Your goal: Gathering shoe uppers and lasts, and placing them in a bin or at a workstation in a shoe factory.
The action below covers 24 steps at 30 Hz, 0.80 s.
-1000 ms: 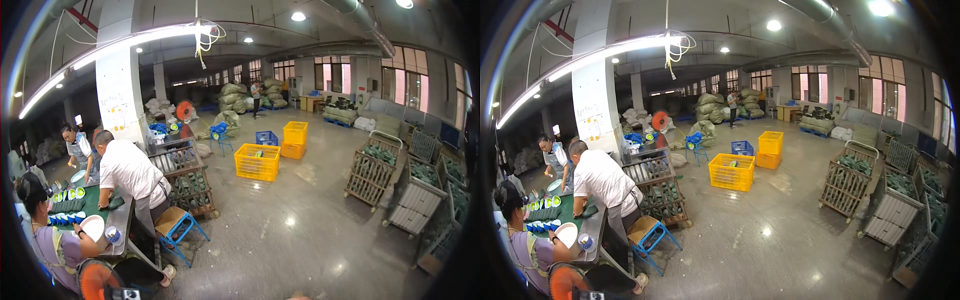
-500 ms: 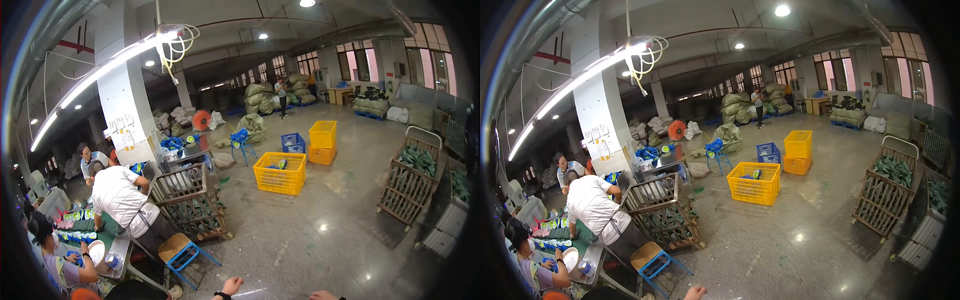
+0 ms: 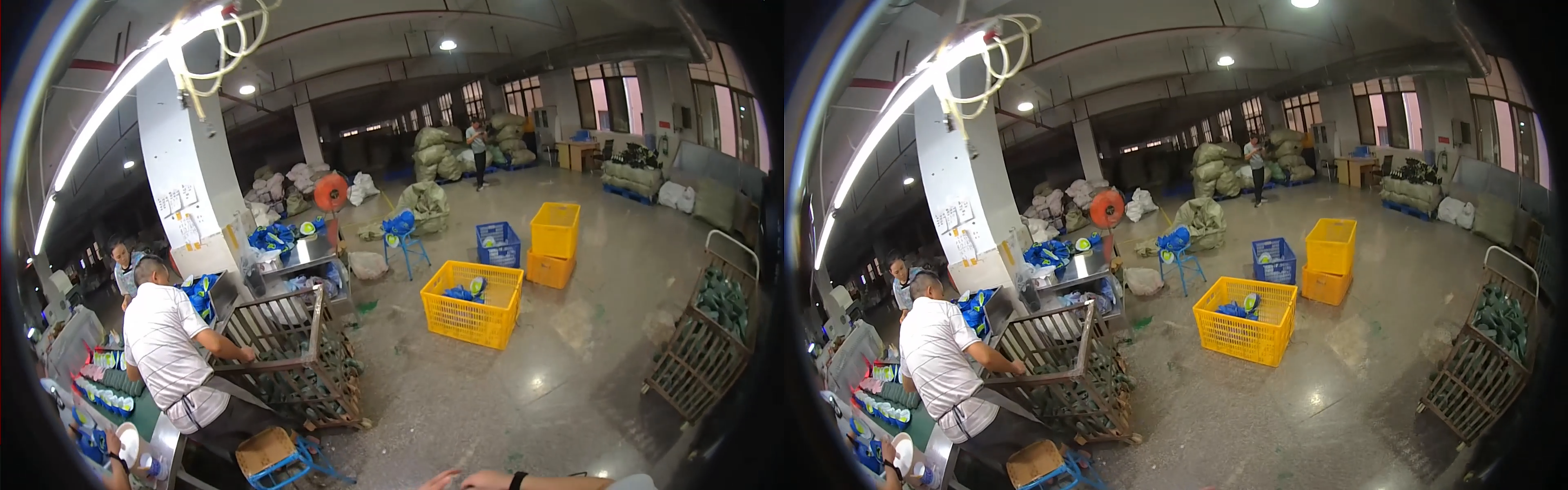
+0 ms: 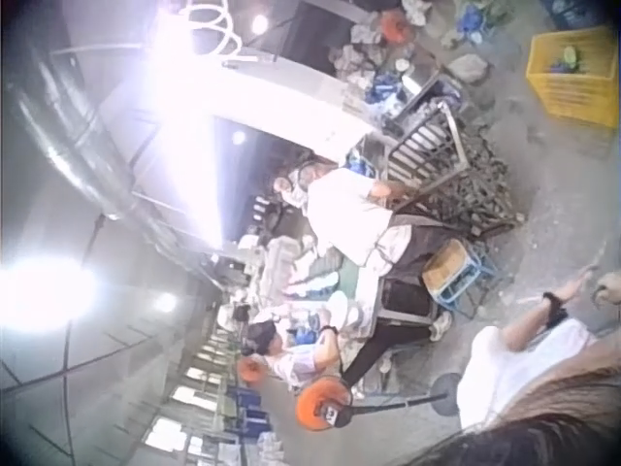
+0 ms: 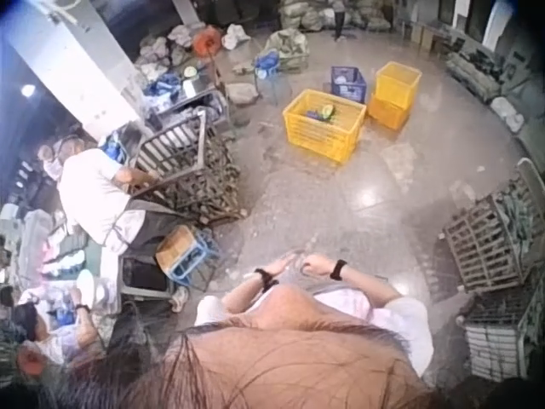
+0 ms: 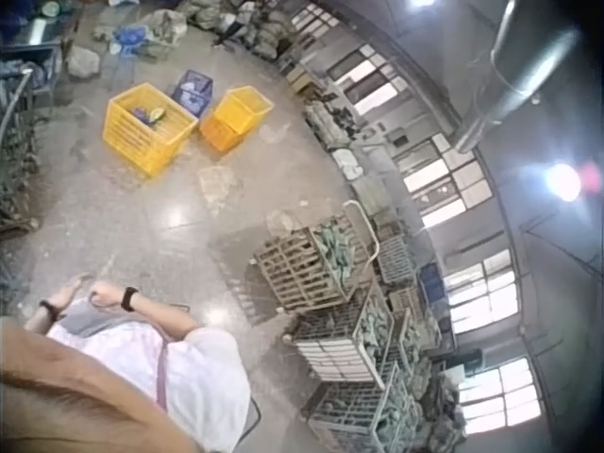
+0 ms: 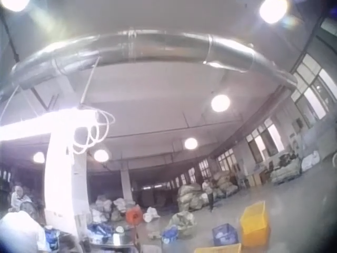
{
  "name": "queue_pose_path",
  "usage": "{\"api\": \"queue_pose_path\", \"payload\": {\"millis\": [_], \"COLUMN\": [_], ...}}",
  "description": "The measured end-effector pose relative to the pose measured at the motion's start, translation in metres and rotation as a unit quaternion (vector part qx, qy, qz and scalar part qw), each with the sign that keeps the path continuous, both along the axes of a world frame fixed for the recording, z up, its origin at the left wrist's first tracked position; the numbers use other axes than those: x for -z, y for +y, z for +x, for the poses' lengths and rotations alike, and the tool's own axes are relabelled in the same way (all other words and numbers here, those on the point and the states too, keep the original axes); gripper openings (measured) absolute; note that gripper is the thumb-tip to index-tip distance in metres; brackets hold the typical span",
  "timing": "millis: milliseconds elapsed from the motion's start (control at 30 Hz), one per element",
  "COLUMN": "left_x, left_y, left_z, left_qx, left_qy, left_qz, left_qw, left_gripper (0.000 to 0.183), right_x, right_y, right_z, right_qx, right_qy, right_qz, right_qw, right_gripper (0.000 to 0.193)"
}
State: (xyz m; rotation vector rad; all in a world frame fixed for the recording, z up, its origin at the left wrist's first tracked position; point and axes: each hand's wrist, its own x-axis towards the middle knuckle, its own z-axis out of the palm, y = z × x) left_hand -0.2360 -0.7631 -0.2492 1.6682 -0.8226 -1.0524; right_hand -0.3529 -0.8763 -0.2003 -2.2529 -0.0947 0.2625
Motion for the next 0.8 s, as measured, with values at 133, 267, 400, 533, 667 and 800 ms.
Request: {"api": "queue_pose_path", "payload": {"millis": [133, 267, 400, 533, 667, 800], "left_x": [0.015, -0.028, 0.025, 0.020, -0.060, -0.077], "left_y": [-0.089, -0.175, -0.246, -0.305, -0.365, -0.409], "left_z": [0.037, 0.078, 0.147, 0.209, 0.246, 0.290], "left_qx": [0.236, 0.374, 0.381, 0.203, 0.094, 0.039], "left_qy": [0.200, 0.163, 0.053, 0.111, 0.179, 0.291], "left_qz": [-0.050, 0.029, 0.111, 0.145, 0.108, 0.022], "left_qw": [0.950, 0.912, 0.916, 0.962, 0.973, 0.956], "left_gripper": [0.054, 0.047, 0.041, 0.041, 0.035, 0.029], "right_x": [-0.044, -0.037, -0.009, 0.058, 0.092, 0.133], "right_y": [-0.092, -0.202, -0.309, -0.380, -0.423, -0.452], "right_z": [0.030, 0.033, 0.055, 0.116, 0.207, 0.306], "right_qx": [0.156, 0.330, 0.350, 0.222, -0.027, -0.139], "right_qy": [0.116, 0.064, 0.113, 0.178, 0.196, 0.125], "right_qz": [0.149, 0.177, 0.108, -0.021, -0.049, 0.096], "right_qw": [0.970, 0.925, 0.924, 0.959, 0.979, 0.978], "right_gripper": [0.027, 0.021, 0.030, 0.040, 0.040, 0.038]}}
